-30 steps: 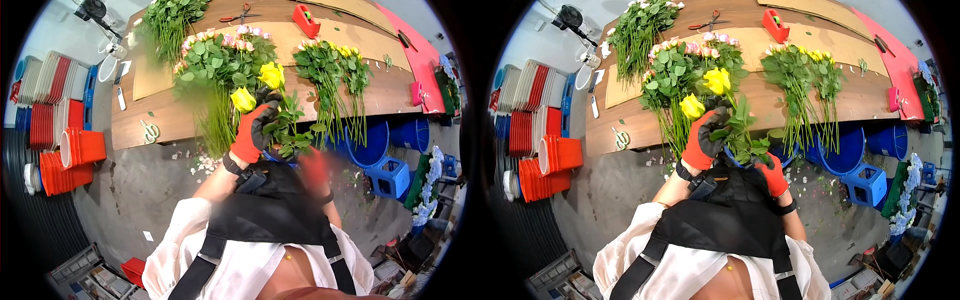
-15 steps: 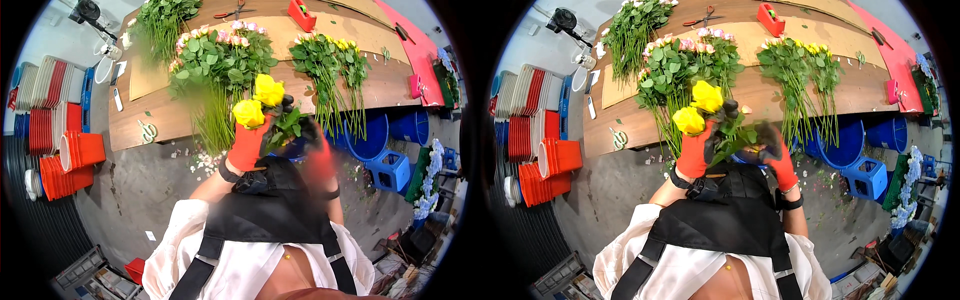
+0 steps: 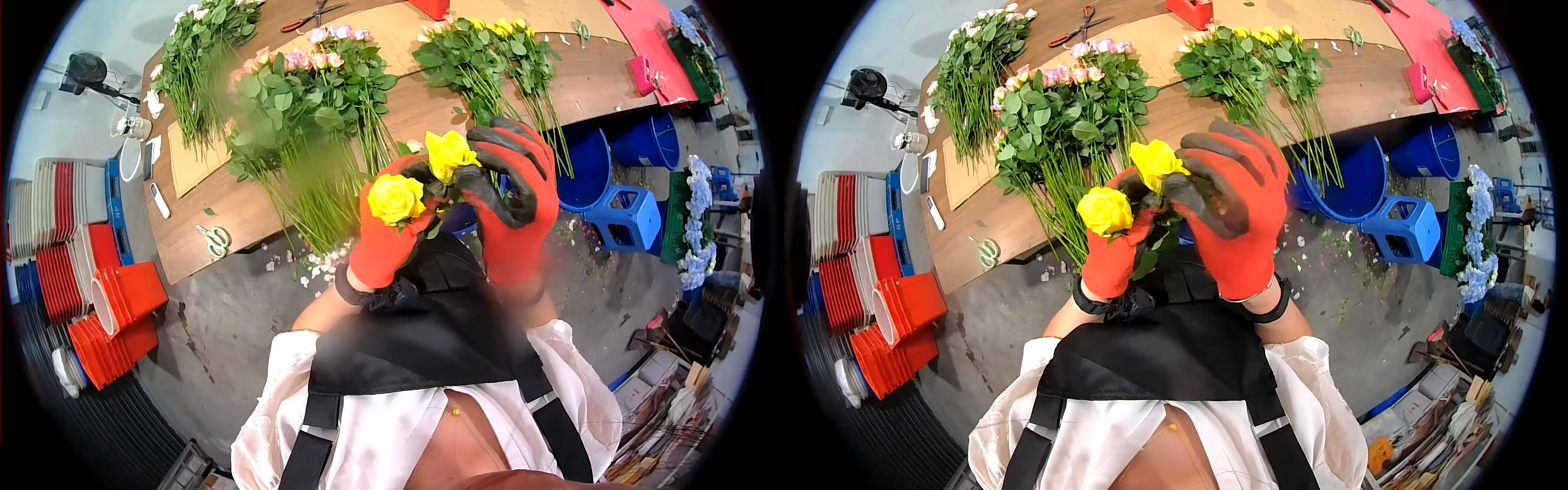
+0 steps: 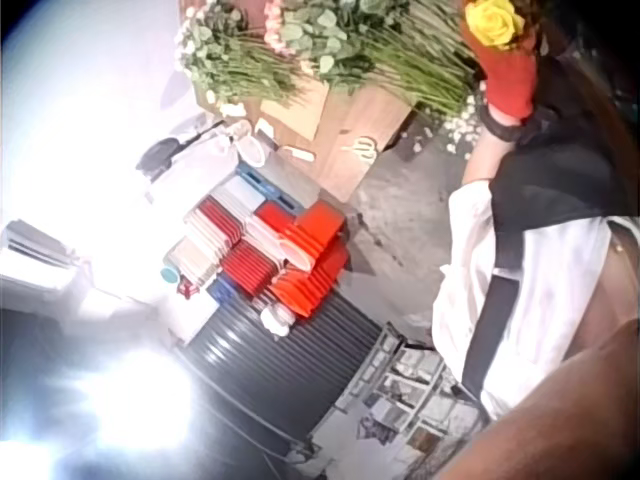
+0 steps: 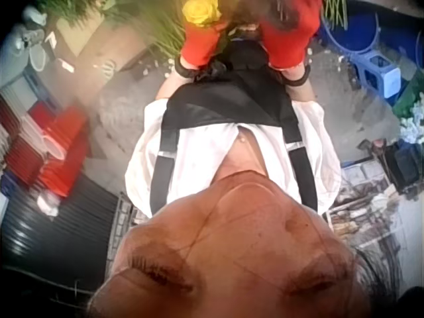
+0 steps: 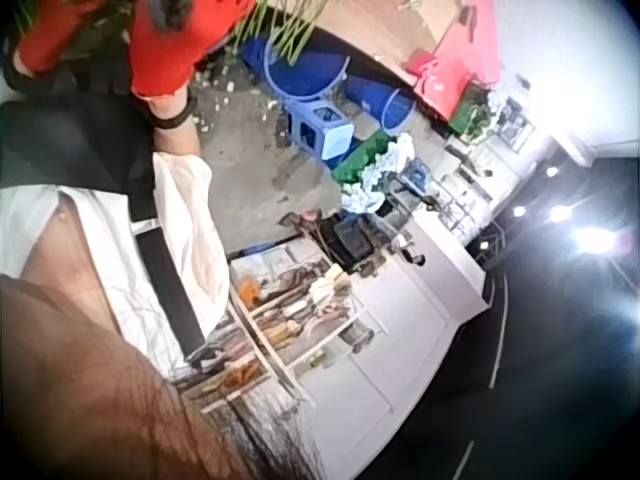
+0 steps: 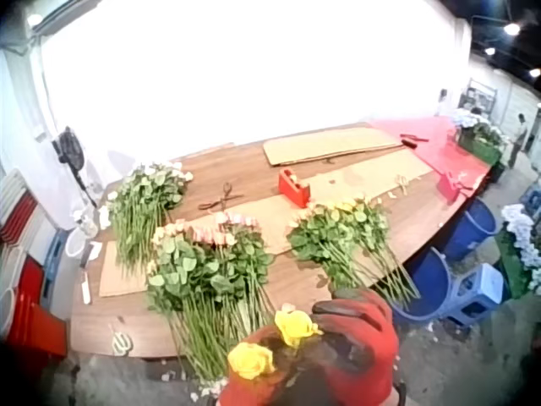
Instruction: Inspecting and cleaning rose blossoms by removing outer petals and checking for quality.
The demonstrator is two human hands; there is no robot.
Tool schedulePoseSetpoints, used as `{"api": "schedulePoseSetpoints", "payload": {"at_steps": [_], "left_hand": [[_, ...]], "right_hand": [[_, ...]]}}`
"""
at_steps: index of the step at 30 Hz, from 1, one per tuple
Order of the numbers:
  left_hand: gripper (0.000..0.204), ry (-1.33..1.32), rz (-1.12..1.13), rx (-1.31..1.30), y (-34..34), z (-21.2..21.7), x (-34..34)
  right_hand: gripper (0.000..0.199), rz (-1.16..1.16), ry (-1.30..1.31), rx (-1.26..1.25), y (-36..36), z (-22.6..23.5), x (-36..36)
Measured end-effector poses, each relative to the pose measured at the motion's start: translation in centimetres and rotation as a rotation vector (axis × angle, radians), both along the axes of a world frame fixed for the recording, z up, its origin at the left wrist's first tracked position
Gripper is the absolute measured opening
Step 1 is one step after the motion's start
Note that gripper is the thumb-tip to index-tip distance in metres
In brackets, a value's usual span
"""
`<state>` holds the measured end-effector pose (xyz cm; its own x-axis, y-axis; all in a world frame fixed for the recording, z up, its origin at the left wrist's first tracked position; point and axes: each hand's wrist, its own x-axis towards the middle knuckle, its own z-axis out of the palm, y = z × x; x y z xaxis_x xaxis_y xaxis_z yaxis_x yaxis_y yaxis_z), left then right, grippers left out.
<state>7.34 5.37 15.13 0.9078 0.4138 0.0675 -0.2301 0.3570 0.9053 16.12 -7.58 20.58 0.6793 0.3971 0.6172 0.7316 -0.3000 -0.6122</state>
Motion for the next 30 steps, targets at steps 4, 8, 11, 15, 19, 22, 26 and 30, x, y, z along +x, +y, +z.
{"api": "schedulePoseSetpoints", "payload": {"at_steps": [4, 8, 11, 15, 19, 22, 26, 30], "left_hand": [[0.041, -0.001, 0.016, -0.082, -0.2, -0.1, -0.3], [0.037, -0.115, -0.046, -0.043, 0.2, -0.1, -0.3], [0.034, 0.018, 0.013, 0.115, 0.3, 0.0, -0.3], [0.033, -0.014, 0.157, 0.684, 1.7, -2.8, -1.1], [0.030, -0.009, 0.067, 0.616, 1.6, -2.8, -0.9], [0.029, 0.215, 0.036, -0.205, 1.1, -1.4, 0.1], [0.046, 0.137, 0.209, 0.080, 0.6, -2.3, 0.2], [0.050, 0.140, 0.231, 0.016, -0.1, -0.9, 0.3]], "right_hand": [[0.037, -0.012, -0.038, 0.059, 0.5, 0.1, -0.4], [0.036, -0.062, -0.056, 0.051, 0.7, 0.4, -0.7], [0.036, -0.017, -0.104, 0.064, 0.4, -0.3, -0.4], [0.035, 0.151, -0.047, 0.251, 0.2, -1.5, -0.4], [0.029, 0.296, 0.418, 0.680, 0.2, -3.1, -0.4], [0.035, 0.250, 0.394, 0.670, -0.1, -2.4, -0.1], [0.045, 0.177, 0.227, 0.422, -0.4, -0.4, 0.0], [0.044, 0.054, 0.059, 0.109, 0.7, 0.6, -0.6]]}}
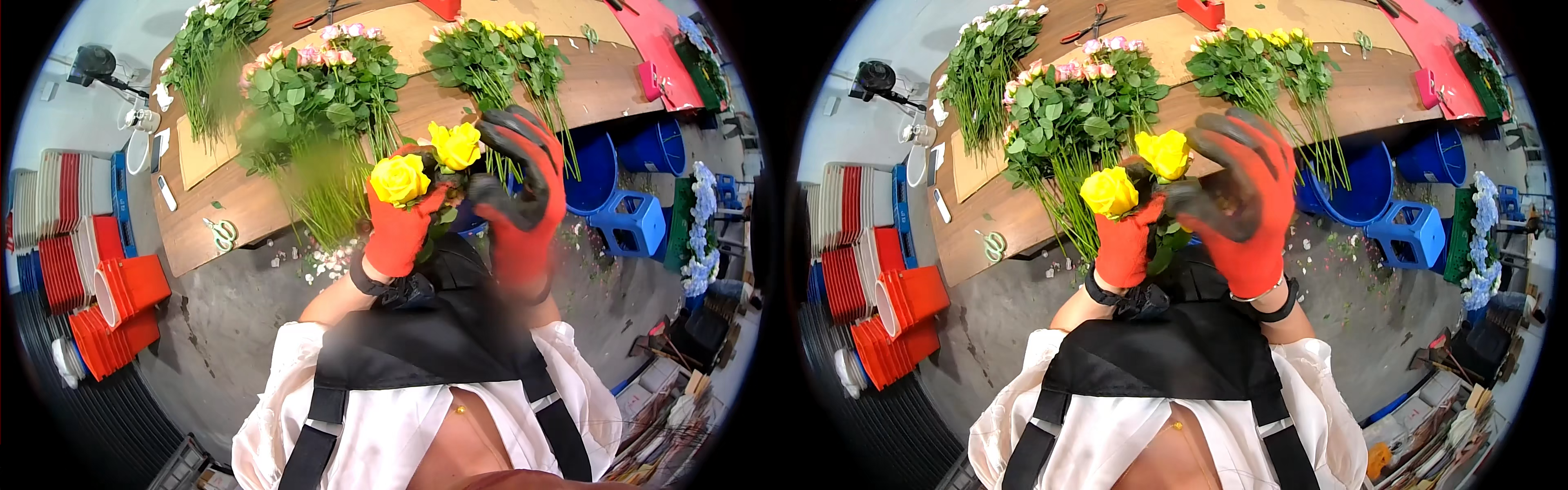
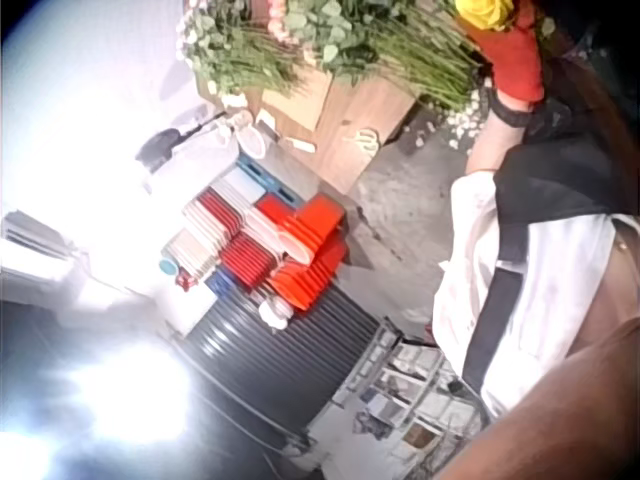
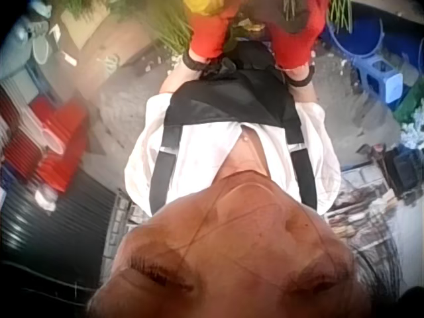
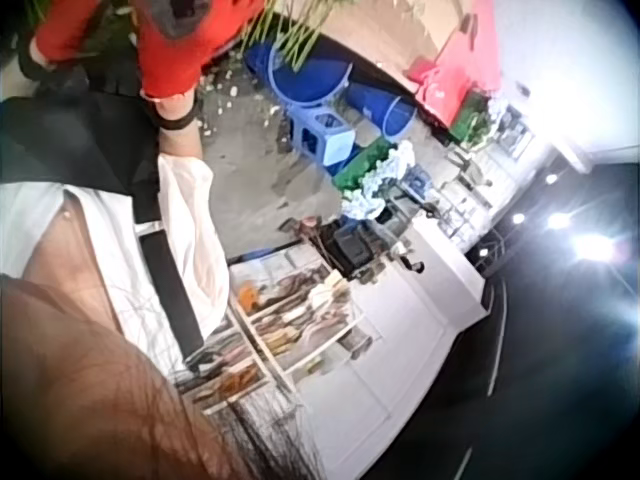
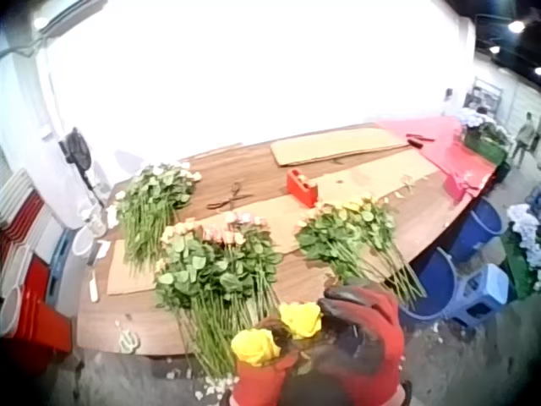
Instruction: Inspecting and cleaning rose blossoms by removing outer petals and checking for quality.
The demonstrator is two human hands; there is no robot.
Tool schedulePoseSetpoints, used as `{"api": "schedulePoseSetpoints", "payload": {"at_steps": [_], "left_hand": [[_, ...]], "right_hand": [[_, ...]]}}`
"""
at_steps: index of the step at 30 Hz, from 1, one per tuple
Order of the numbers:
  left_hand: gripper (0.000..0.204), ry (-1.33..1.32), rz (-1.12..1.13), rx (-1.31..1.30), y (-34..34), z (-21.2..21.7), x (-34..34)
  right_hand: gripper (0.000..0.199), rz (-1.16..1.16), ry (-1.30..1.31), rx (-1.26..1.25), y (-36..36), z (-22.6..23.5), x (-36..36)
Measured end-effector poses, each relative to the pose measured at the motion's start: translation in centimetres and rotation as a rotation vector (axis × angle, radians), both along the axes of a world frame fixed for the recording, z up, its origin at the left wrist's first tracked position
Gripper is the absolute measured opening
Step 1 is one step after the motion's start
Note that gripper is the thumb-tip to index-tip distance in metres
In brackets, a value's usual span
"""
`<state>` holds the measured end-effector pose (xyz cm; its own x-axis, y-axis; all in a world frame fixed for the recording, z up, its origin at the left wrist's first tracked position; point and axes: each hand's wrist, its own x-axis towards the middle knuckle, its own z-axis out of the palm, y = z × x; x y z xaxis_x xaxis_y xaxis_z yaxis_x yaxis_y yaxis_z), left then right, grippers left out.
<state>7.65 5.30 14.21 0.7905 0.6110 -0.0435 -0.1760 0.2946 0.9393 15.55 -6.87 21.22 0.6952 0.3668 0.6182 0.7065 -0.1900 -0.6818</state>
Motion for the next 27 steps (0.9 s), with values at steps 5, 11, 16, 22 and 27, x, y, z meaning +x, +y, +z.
{"api": "schedulePoseSetpoints", "payload": {"at_steps": [5, 11, 16, 22, 27], "left_hand": [[0.049, -0.027, -0.069, -0.095, -0.2, 0.7, -0.2], [0.049, 0.129, -0.112, -0.059, 0.1, -0.4, -0.2], [0.052, -0.100, -0.065, 0.075, 0.6, -1.2, 0.2], [0.055, -0.086, -0.023, 0.109, -0.4, -0.1, 0.0], [0.059, -0.066, -0.094, -0.015, -0.4, 0.4, -0.1]], "right_hand": [[0.037, -0.086, -0.074, -0.009, 0.7, -1.2, 0.0], [0.030, 0.219, 0.519, 0.628, 0.2, -3.6, 0.4], [0.038, 0.365, 0.278, 0.564, -1.0, -1.7, 0.6], [0.038, 0.055, 0.189, 0.049, 0.1, -0.4, -0.3], [0.036, -0.018, 0.095, 0.141, 0.5, -2.2, -0.8]]}}
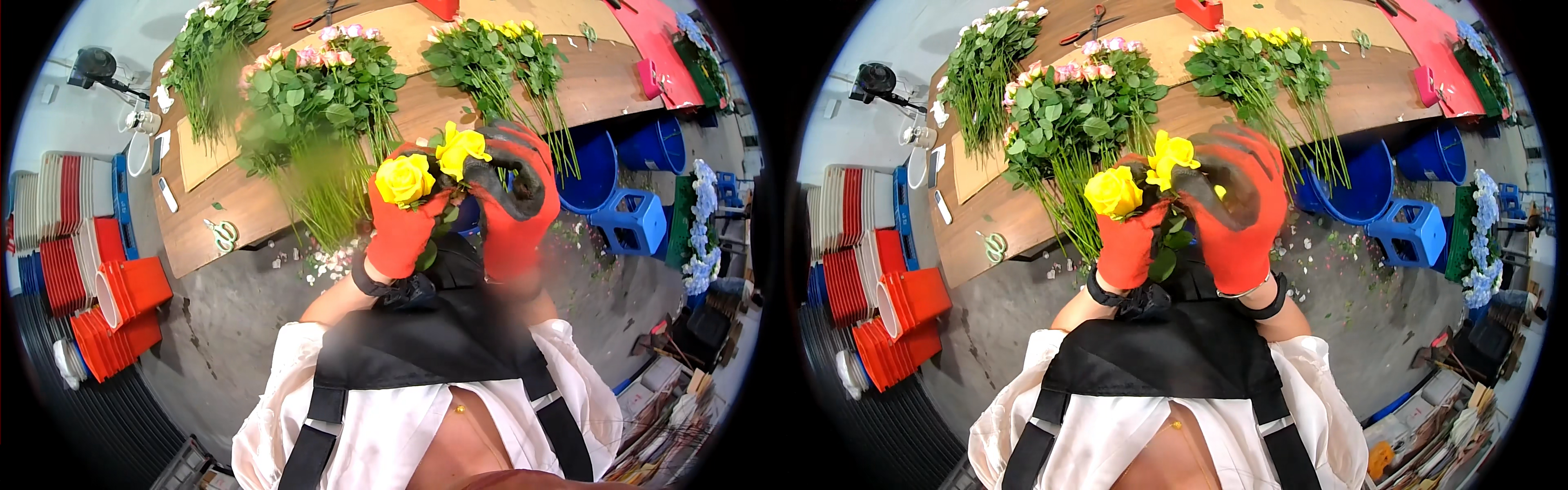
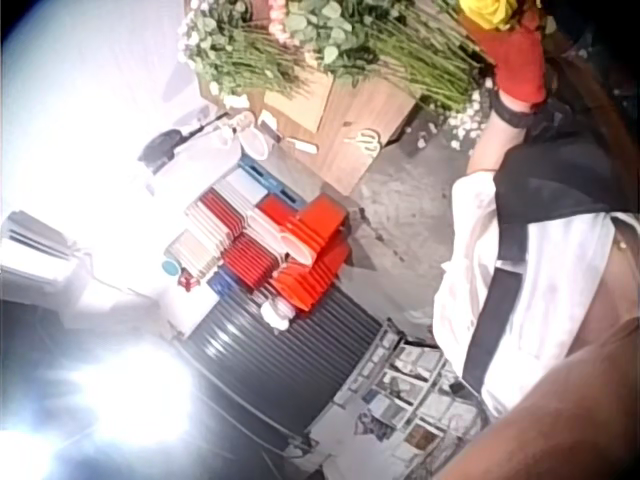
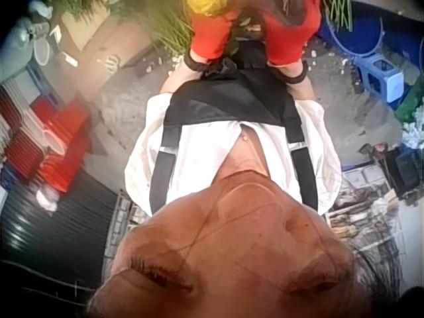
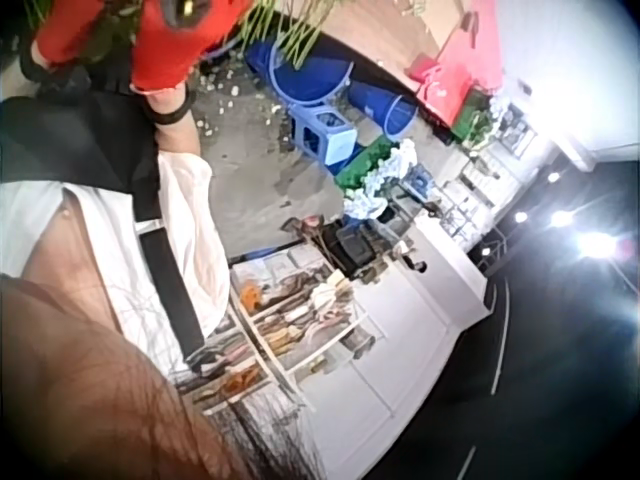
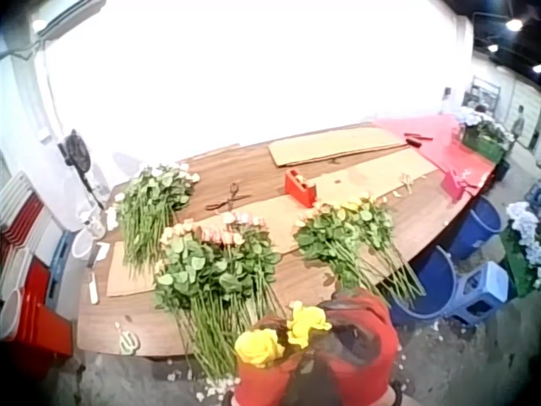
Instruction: Inspecting and cleaning rose blossoms by removing outer petals and checking for quality.
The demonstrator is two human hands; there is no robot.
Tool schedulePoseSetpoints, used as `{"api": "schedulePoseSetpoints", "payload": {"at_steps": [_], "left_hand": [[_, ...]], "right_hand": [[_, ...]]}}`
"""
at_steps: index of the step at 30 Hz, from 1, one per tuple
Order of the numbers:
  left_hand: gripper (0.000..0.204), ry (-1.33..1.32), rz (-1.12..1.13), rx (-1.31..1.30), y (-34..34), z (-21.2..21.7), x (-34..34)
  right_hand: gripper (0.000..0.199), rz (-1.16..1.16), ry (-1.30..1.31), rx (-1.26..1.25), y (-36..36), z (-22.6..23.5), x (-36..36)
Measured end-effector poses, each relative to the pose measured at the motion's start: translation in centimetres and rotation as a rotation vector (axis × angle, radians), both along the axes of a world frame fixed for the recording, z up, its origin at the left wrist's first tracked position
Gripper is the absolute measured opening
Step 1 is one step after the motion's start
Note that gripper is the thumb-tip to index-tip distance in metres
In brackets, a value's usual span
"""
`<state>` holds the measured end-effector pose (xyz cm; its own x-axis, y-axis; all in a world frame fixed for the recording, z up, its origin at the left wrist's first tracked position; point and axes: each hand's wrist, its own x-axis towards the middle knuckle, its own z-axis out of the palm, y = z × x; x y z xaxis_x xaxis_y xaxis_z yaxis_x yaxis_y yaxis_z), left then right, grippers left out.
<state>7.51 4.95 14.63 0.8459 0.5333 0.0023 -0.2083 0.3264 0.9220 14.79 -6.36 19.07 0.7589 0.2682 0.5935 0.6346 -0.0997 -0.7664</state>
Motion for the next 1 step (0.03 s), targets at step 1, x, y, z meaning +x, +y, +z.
{"api": "schedulePoseSetpoints", "payload": {"at_steps": [1], "left_hand": [[0.061, 0.037, -0.031, -0.083, -0.03, 0.42, -0.27]], "right_hand": [[0.035, 0.001, -0.030, 0.020, 0.10, -0.36, 0.09]]}}
